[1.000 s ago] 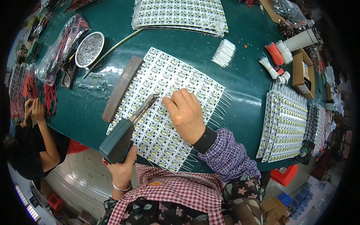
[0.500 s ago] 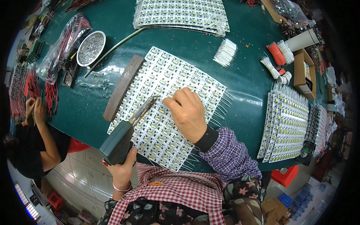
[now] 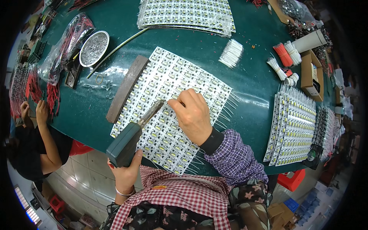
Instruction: Manually assemble or inspect small components on large LED panels using a hand-held tool.
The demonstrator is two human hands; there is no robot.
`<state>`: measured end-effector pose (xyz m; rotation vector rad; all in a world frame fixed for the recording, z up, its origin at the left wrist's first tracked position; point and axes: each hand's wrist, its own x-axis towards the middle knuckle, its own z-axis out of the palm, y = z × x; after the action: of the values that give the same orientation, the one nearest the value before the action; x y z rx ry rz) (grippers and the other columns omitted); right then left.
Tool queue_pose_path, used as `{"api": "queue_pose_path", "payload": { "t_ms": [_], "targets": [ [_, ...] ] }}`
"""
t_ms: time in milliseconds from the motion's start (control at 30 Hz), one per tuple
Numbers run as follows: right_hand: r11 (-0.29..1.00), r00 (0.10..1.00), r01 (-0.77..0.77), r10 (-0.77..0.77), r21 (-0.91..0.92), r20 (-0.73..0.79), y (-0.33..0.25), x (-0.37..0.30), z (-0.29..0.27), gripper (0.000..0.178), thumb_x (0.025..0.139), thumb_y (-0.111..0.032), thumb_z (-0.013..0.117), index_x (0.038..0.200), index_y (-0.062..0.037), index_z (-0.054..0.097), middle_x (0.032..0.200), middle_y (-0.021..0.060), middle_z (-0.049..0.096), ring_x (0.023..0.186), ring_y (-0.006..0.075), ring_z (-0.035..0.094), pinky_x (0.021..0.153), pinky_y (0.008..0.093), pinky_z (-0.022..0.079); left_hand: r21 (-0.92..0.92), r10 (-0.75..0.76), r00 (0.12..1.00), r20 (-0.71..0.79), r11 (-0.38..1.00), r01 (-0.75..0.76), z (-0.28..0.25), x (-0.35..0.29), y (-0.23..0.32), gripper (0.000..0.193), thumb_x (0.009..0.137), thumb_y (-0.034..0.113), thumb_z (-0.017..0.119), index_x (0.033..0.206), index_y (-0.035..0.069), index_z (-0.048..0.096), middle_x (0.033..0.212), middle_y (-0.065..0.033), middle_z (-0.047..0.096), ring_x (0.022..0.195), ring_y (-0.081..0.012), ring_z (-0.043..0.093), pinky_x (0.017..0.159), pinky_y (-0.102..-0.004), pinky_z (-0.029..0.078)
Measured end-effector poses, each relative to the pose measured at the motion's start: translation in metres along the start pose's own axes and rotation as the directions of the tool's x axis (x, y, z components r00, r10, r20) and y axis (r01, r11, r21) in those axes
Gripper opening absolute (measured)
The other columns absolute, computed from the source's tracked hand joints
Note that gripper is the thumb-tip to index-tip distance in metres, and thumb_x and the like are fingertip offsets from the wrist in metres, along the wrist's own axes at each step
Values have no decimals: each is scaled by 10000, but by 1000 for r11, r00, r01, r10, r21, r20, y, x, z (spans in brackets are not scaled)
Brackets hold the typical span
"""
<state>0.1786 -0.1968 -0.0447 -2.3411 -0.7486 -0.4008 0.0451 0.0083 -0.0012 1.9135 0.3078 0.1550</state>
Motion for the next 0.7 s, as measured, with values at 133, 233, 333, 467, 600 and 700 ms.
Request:
{"api": "queue_pose_path", "payload": {
  "t_ms": [133, 233, 333, 467, 600, 700],
  "targets": [
    [1000, 1000, 3, -3, 7, -2, 0, 0, 0, 209, 749, 26, 676, 942, -54, 684, 800, 52, 484, 781, 231, 525, 677, 358, 412, 50, 16, 1000, -23, 999, -15, -2, -8, -9, 194, 783, 23, 798, 949, -33, 715, 870, -85, 713, 674, -149, 663, 606, -283, 518],
    [1000, 1000, 4, -4, 11, -10, 1, -1, 2, 214, 746, 29, 671, 943, -53, 683, 803, 56, 483, 781, 234, 523, 678, 359, 413, -25, -128, 989, -75, 992, 127, -3, -14, -8, 197, 777, 30, 810, 944, -32, 724, 881, -82, 716, 673, -166, 665, 610, -285, 521],
    [1000, 1000, 12, -12, 0, -14, 3, -2, 3, 220, 739, 32, 666, 943, -51, 683, 803, 60, 482, 782, 237, 522, 678, 360, 415, -78, -187, 978, -95, 981, 180, -3, -14, -5, 200, 776, 32, 817, 945, -30, 730, 888, -79, 721, 674, -182, 671, 616, -292, 525],
    [1000, 1000, 7, -6, 9, -17, 0, -1, 2, 222, 735, 34, 660, 940, -47, 685, 802, 62, 482, 778, 239, 521, 676, 361, 416, 112, 18, 997, -77, 994, -9, -3, -16, -11, 199, 782, 29, 811, 956, -29, 732, 877, -83, 721, 675, -185, 674, 618, -299, 527],
    [1000, 1000, 10, -10, 9, -24, 1, -1, 2, 221, 735, 36, 659, 940, -42, 685, 800, 63, 483, 775, 240, 523, 670, 363, 419, 66, 62, 996, -65, 996, -57, 2, -11, -11, 208, 784, 13, 797, 970, -32, 717, 874, -97, 710, 670, -168, 663, 603, -295, 518],
    [1000, 1000, 14, -13, 8, -24, 0, -1, 2, 221, 735, 36, 659, 941, -40, 685, 800, 62, 485, 773, 239, 524, 666, 364, 420, -22, 74, 997, -17, 997, -74, 3, -4, -6, 204, 787, 1, 790, 968, -36, 703, 875, -103, 699, 667, -167, 657, 597, -294, 512]
  ]
}}
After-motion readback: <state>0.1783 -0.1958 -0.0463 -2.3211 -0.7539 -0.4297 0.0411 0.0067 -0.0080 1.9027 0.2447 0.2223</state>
